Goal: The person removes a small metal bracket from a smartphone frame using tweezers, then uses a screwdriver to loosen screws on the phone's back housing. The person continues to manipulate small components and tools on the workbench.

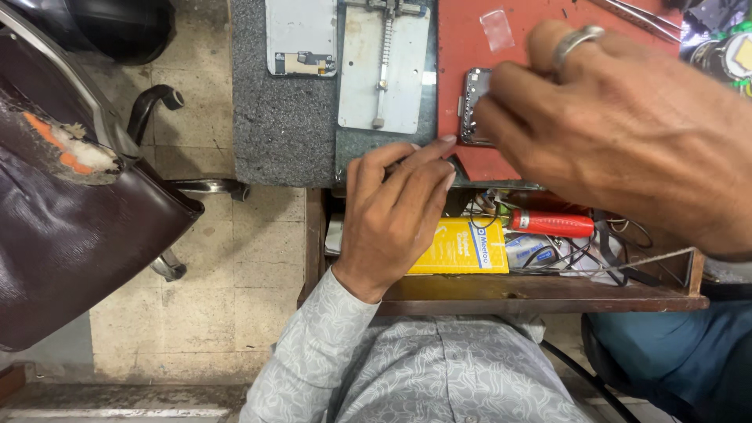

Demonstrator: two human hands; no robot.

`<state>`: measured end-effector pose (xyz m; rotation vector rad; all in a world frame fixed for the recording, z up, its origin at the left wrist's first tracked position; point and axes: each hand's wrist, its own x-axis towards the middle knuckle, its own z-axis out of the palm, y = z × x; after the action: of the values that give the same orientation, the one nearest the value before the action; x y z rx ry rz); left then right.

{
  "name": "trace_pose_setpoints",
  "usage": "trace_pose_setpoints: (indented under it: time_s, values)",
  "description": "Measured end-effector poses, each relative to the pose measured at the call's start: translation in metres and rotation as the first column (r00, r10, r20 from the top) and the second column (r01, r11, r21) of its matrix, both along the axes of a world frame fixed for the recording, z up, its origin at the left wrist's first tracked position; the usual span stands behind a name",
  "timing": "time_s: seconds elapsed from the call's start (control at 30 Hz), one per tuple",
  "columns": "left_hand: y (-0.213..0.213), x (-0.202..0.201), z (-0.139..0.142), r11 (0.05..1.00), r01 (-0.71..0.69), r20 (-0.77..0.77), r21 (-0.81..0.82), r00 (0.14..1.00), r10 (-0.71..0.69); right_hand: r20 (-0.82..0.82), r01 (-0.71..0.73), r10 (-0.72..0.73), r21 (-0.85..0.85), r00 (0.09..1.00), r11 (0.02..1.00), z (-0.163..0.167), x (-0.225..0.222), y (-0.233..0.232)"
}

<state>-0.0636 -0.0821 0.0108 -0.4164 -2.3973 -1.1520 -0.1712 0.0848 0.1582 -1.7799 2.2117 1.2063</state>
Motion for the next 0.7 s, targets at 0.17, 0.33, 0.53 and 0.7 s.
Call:
trace_pose_setpoints:
  time_s: [0.17,0.33,0.53,0.7]
  values:
    - [0.002,0.004,-0.001,1.000,-0.014,0.008,0.011,1.000,0.014,0.062,0.044,-0.036,-0.134,0.997,0.990,0.003,0.006,-0.003]
    - [0.003,0.005,-0.001,0.999,-0.031,0.001,0.016,1.000,0.031,0.035,-0.008,0.019,-0.287,0.999,0.958,0.009,0.011,-0.003]
    - [0.004,0.006,0.000,0.999,-0.032,-0.007,0.025,0.999,0.033,-0.036,-0.028,0.018,-0.314,0.999,0.949,0.010,0.018,0.000]
    - [0.005,0.006,0.000,0.999,-0.040,0.002,0.015,0.999,0.040,-0.060,-0.047,0.030,-0.311,0.998,0.949,0.011,0.019,0.003]
